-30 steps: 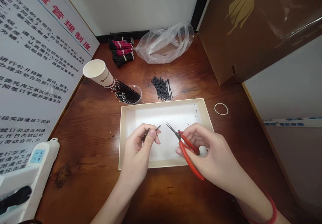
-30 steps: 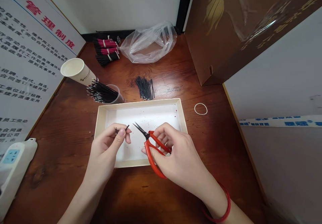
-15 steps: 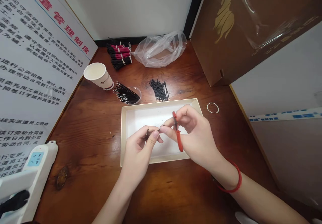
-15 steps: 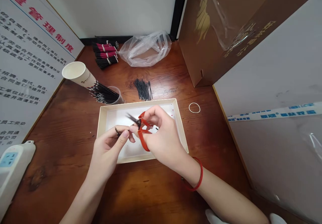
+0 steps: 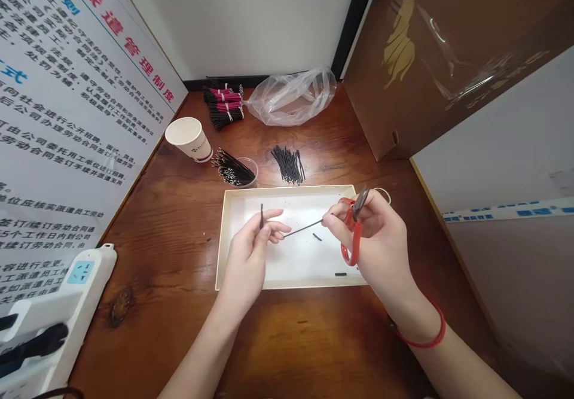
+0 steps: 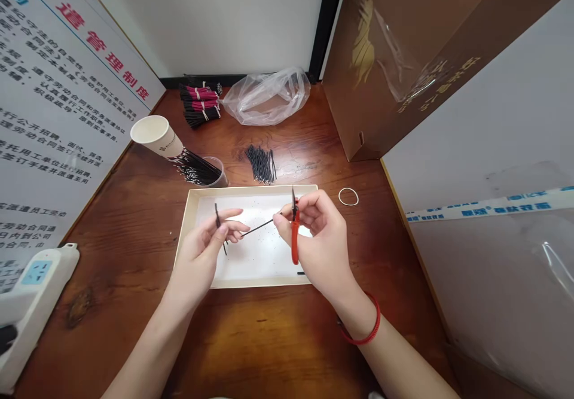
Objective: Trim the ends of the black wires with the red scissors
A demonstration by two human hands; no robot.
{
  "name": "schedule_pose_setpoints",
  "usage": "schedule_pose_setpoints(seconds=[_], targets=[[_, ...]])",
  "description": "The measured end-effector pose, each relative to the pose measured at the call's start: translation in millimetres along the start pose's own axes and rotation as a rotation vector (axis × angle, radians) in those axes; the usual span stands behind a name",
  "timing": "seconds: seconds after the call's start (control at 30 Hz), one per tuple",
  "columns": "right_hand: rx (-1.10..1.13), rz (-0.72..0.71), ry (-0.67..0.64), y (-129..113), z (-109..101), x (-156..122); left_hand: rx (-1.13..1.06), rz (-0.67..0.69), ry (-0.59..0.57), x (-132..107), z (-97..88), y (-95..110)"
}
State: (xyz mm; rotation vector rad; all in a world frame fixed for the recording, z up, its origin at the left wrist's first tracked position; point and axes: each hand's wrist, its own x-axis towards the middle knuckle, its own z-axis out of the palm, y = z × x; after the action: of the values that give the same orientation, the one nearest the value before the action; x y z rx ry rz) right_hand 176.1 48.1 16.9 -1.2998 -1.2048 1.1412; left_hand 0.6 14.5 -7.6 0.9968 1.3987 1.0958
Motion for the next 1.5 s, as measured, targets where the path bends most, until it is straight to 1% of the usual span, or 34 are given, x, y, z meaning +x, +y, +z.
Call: schedule_pose_setpoints(seconds=[0.1,0.17,0.23,0.3,0.37,0.4,0.53,0.67,0.73,0.83,0.9,0.93,1.0,1.07,1.1,1.2,1.27,1.33,1.43,1.5], targets=[[0.033,0.047,-0.099,2,-2,0,-0.032,0.053,0.115,0,0.8,3],[0.035,0.069,-0.188,0,-3,1,0.008,0.065,0.152,-1,0.7,6],[0.015,0.075,-0.264,-3,-2,2,0.041,0.062,0.122,-3,1.0,10],[-0.007,0.073,-0.320,-6,1,1,0.055,0.061,0.048,-6,2.0,12],[-0.009,0.071,-0.350,-9,5,0,0.072,0.081,0.006,-10,3.1,14],[-0.004,0.071,-0.360,-10,7,-1,0.082,0.096,0.009,-11,3.5,14],[0.073,0.093,-0.364,-14,11,-4,0.092,0.184,0.059,-15,2.2,13],[0.125,0.117,-0.324,-17,12,-5,0.130,0.269,0.067,-15,0.0,12],[0.130,0.132,-0.316,-17,13,-5,0.151,0.289,0.060,-15,0.0,12],[0.165,0.143,-0.334,-15,15,-7,0.154,0.286,0.041,-16,1.0,11],[0.164,0.146,-0.333,-13,16,-7,0.148,0.286,0.048,-16,1.4,11],[0.145,0.145,-0.311,-12,15,-7,0.147,0.290,0.064,-16,1.4,11],[0.073,0.136,-0.218,-9,14,-7,0.152,0.296,0.109,-15,0.9,10],[-0.032,0.113,-0.143,-5,9,-9,0.167,0.298,0.153,-13,-0.1,10],[-0.090,0.095,-0.137,-2,7,-10,0.177,0.301,0.169,-12,-0.6,10],[-0.267,0.011,-0.211,7,-2,-17,0.198,0.328,0.198,-10,-1.7,10],[-0.358,-0.071,-0.256,12,-8,-20,0.196,0.345,0.213,-9,-1.9,10],[-0.427,-0.172,-0.256,17,-11,-21,0.191,0.357,0.227,-9,-1.7,10],[-0.488,-0.325,-0.222,20,-13,-18,0.197,0.357,0.252,-10,-0.8,11],[-0.479,-0.370,-0.223,20,-13,-16,0.204,0.354,0.266,-10,-0.1,11]])
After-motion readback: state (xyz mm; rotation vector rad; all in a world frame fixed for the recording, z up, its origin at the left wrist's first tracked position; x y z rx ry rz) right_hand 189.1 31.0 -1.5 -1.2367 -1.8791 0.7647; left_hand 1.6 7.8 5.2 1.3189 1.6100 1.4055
